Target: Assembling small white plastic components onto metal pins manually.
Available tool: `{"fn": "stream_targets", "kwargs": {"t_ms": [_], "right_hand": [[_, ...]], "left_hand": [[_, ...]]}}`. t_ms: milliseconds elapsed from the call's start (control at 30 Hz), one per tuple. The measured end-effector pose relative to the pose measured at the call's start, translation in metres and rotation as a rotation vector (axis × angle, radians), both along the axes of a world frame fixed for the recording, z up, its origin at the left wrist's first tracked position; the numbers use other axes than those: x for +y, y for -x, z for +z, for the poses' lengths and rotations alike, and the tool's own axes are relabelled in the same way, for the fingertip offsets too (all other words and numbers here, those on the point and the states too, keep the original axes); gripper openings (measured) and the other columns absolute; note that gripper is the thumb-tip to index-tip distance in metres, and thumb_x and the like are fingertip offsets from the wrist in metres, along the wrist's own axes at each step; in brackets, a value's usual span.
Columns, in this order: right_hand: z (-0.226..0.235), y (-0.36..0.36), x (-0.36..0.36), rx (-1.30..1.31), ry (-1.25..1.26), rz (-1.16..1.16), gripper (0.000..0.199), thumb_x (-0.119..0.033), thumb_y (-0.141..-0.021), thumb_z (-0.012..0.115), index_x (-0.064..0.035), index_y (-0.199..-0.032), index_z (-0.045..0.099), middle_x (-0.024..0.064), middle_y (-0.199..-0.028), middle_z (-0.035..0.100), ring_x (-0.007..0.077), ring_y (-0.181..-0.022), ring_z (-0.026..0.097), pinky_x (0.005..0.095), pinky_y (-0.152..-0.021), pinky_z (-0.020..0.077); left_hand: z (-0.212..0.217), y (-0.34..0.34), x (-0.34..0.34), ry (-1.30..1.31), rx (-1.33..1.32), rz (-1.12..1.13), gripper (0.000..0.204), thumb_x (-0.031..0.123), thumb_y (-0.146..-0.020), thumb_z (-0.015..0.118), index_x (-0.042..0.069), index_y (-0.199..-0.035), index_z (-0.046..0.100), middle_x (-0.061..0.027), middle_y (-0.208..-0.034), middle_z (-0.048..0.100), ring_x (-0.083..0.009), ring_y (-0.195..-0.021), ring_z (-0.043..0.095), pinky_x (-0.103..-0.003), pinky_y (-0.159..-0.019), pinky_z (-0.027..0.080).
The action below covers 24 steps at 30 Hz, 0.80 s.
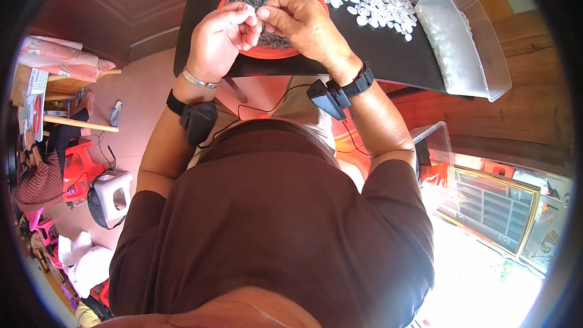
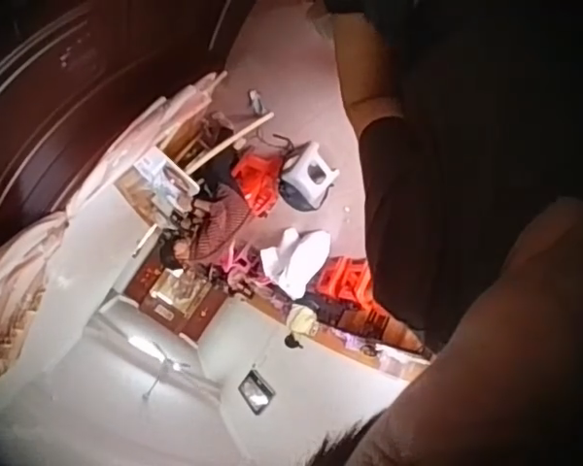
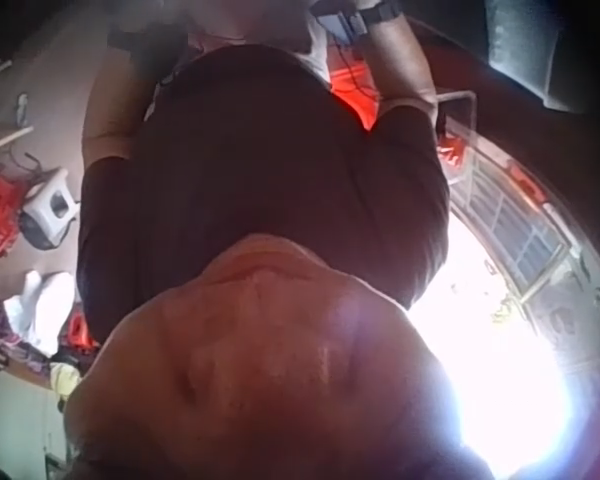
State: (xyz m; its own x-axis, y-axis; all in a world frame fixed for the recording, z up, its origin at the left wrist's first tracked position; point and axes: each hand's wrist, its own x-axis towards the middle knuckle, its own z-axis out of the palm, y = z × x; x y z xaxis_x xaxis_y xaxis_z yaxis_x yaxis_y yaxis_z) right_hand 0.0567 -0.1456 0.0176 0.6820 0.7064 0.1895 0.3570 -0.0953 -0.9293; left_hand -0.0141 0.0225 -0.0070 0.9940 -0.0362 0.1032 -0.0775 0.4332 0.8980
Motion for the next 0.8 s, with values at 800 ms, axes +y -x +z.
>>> {"fn": "stream_targets", "kwargs": {"t_ms": [800], "right_hand": [[-0.006, -0.005, -0.002, -0.221, 0.056, -0.113, 0.016, -0.018, -0.09, 0.056, -0.0023, -0.09, 0.06, 0.0051, -0.069, 0.062, 0.0115, -0.064, 0.059, 0.0268, -0.059, 0.0471]], "left_hand": [[0.011, 0.0, 0.0, -0.027, 0.068, 0.028, 0.019, 0.019, -0.089, 0.048, 0.003, -0.085, 0.057, -0.004, -0.074, 0.057, -0.0107, -0.06, 0.053, -0.022, -0.051, 0.039]]}}
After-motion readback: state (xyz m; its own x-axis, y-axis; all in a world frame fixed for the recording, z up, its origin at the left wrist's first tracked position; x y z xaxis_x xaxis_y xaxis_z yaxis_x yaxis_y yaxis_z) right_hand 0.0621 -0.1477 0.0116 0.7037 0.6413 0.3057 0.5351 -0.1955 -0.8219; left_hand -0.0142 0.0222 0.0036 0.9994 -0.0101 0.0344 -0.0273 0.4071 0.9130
